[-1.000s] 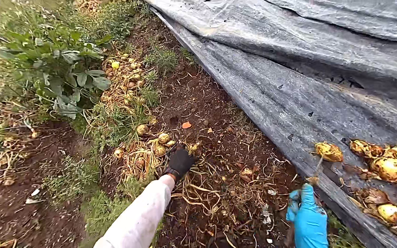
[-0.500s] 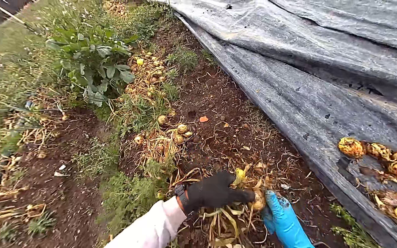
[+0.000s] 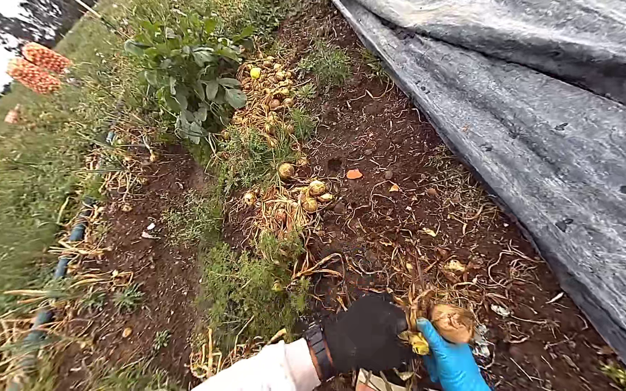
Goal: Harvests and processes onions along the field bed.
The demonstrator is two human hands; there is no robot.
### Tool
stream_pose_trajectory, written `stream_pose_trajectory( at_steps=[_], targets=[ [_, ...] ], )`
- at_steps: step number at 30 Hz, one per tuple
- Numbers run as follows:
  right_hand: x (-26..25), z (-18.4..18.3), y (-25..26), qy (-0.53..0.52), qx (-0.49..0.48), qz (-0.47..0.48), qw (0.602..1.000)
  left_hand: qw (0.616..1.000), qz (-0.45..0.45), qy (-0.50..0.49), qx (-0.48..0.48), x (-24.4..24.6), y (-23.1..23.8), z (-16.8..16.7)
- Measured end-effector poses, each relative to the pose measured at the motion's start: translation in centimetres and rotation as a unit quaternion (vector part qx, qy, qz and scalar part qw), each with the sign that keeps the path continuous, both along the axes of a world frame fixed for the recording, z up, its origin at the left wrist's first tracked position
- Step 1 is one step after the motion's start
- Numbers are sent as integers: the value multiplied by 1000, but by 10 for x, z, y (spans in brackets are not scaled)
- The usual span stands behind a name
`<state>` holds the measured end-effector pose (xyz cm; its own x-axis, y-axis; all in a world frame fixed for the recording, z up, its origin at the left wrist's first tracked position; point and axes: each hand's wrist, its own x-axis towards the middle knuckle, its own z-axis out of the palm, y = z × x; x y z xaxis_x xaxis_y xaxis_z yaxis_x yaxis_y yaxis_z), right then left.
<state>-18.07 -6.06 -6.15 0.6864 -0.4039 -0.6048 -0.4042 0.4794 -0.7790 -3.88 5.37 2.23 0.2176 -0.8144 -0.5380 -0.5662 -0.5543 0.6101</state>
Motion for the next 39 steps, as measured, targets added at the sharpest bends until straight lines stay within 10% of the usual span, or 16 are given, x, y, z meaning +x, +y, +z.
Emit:
stream_pose_trajectory(
  at_steps=[6, 12, 17, 24, 30, 35, 39],
  targets=[
    [-1, 24, -7, -48, -173, -8, 984, 968, 71, -214, 110, 46, 11, 0],
    [-34, 34, -111, -50, -114, -323, 938, 853, 242, -201, 417, 120, 113, -33],
    [-7, 46, -71, -19, -76, -245, 966, 872, 224, -184, 394, 83, 113, -68],
    [0, -6, -25, -9, -32, -44, 998, 968, 202, -47, 144, 18, 35, -2],
    [-6, 25, -19, -45, 5, 44, 998, 989, 120, 70, -56, 10, 1, 34],
    [-7, 35, -17, -61, 1, 22, 998, 977, 173, 127, 2, 7, 17, 39],
    [-15, 17, -34, -62, -30, -45, 997, 964, -96, -22, 247, -14, 88, 35]
  ],
)
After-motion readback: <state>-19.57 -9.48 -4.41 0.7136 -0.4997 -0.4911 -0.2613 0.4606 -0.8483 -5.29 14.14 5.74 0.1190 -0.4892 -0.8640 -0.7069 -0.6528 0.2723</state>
